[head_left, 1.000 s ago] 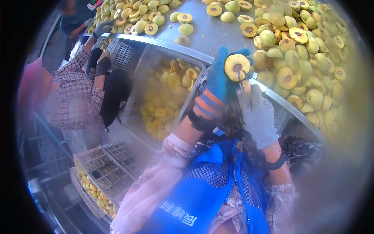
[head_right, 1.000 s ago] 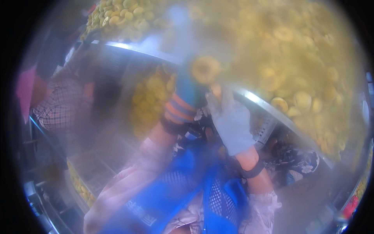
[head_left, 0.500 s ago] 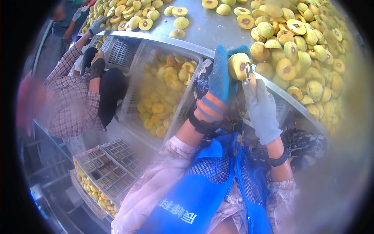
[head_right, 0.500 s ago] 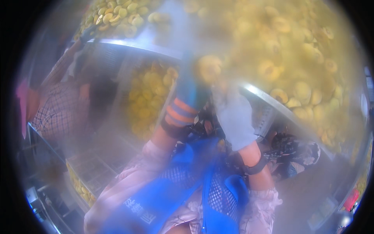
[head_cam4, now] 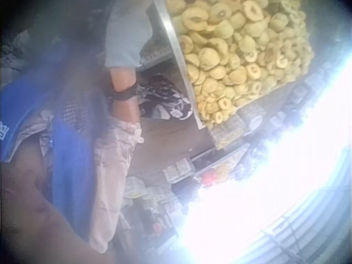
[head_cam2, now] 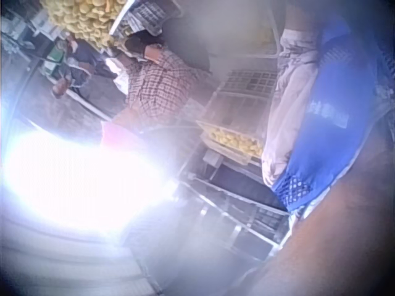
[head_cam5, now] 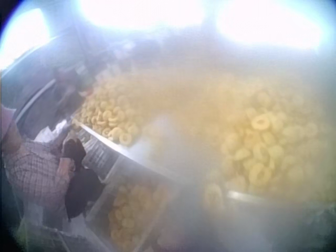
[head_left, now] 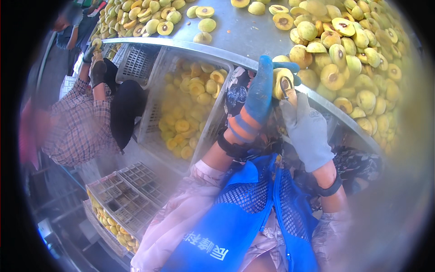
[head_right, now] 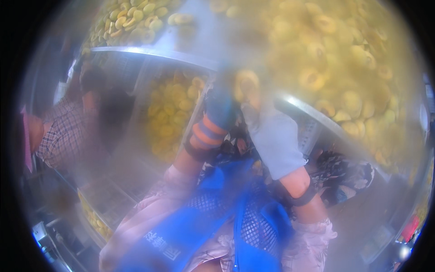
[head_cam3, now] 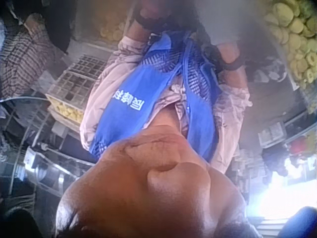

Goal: Using a handheld coring tool to remove pits from yellow peaches or nectarines on a warehouse sorting table.

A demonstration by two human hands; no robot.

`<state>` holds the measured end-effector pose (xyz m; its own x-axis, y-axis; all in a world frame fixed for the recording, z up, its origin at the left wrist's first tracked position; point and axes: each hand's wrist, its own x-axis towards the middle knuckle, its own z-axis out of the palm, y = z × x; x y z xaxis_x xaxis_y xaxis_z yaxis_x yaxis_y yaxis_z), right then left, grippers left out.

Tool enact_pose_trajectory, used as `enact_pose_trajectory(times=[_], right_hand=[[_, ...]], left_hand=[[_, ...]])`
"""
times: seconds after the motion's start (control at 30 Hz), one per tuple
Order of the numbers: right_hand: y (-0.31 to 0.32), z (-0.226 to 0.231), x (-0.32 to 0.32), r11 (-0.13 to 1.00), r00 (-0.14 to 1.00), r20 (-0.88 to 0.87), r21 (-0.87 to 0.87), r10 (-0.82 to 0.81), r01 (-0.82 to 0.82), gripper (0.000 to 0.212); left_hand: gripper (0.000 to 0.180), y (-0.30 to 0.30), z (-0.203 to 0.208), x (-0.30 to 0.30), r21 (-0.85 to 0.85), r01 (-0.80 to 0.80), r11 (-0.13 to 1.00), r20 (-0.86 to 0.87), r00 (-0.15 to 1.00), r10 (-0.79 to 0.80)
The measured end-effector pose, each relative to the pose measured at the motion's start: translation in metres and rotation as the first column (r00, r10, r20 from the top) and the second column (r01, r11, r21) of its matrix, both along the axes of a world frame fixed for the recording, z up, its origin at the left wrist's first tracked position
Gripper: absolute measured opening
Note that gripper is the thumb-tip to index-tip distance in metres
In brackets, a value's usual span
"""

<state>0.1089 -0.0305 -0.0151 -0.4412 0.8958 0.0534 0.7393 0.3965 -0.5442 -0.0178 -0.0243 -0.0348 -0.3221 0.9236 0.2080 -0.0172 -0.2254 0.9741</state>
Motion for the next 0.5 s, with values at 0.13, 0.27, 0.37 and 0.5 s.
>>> enact_pose_trajectory(times=[0.13, 0.27, 0.37, 0.5], right_hand=[[0.003, 0.007, 0.005, 0.994, 0.996, 0.093, -0.106, -0.012, 0.022, 0.031], [0.0, 0.006, 0.011, 0.99, 0.977, 0.181, -0.101, 0.114, -0.097, 0.031], [0.001, -0.024, 0.04, 0.91, 0.873, 0.3, 0.039, 0.384, -0.413, 0.034], [-0.012, -0.008, 0.03, 0.935, 0.998, -0.032, -0.352, -0.045, 0.031, 0.041]], left_hand=[[0.067, 0.01, -0.012, -0.003, -0.018, 0.071, 0.997, -0.057, 0.996, -0.072], [0.068, 0.02, -0.046, -0.03, -0.133, 0.232, 0.964, -0.327, 0.908, -0.263], [0.049, 0.038, -0.064, -0.015, -0.077, 0.29, 0.954, -0.511, 0.81, -0.287], [0.043, 0.029, -0.057, 0.001, -0.239, 0.274, 0.932, -0.602, 0.711, -0.364]])
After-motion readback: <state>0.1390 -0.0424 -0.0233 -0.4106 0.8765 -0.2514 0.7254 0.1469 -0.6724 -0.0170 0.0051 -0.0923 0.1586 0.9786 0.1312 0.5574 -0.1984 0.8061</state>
